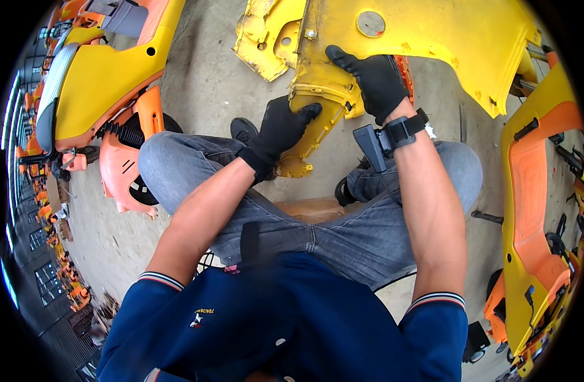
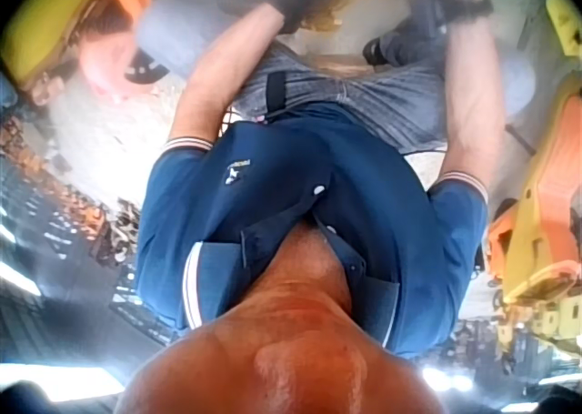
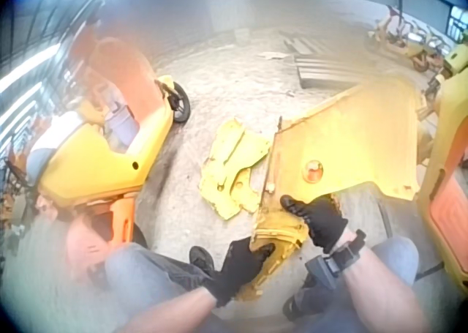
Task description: The person sits on the floor and assembles scooter body panels. They first attach a white metal bracket to an orange plastic panel using a screwdriver, then place the panel down and pick up a yellow plastic panel to continue the assembly process.
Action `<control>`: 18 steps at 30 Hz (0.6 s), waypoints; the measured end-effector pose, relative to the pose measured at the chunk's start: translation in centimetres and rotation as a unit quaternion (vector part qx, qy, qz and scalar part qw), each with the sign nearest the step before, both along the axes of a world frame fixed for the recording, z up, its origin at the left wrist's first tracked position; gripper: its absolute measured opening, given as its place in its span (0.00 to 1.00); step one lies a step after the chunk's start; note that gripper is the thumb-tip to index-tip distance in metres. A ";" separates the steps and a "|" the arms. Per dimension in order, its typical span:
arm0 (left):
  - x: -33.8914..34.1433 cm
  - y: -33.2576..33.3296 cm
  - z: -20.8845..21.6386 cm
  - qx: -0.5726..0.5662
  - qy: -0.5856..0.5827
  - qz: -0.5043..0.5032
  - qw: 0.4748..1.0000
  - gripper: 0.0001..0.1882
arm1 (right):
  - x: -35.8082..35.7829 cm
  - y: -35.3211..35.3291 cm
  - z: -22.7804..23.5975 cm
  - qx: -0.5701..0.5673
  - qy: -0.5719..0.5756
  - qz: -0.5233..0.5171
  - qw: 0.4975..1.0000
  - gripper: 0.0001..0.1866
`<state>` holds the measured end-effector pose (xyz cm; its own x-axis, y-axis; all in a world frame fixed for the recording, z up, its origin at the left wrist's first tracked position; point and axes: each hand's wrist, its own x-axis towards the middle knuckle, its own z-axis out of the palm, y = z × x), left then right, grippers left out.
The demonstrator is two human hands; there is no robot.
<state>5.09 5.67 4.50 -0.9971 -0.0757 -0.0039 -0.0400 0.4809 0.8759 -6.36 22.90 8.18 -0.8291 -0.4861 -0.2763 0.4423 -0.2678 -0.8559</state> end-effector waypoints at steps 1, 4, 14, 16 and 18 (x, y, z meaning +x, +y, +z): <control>0.0 0.1 0.0 0.004 0.003 0.005 1.000 0.14 | 0.0 0.0 -0.1 0.000 0.000 0.001 1.000 0.20; 0.1 0.4 0.2 0.007 0.008 0.021 1.000 0.13 | -0.1 0.0 -0.2 0.001 0.007 0.003 1.000 0.21; -0.5 -1.0 -0.2 0.024 -0.035 -0.040 0.998 0.16 | -0.7 0.6 -0.7 -0.014 0.022 0.049 0.998 0.22; -0.5 -1.1 -0.3 0.047 -0.052 -0.061 0.996 0.18 | -1.2 1.0 -1.7 0.016 0.095 0.066 0.993 0.24; -0.6 -1.5 -0.9 0.076 -0.079 -0.071 0.991 0.18 | -2.2 2.2 -3.9 0.096 0.271 0.092 0.953 0.25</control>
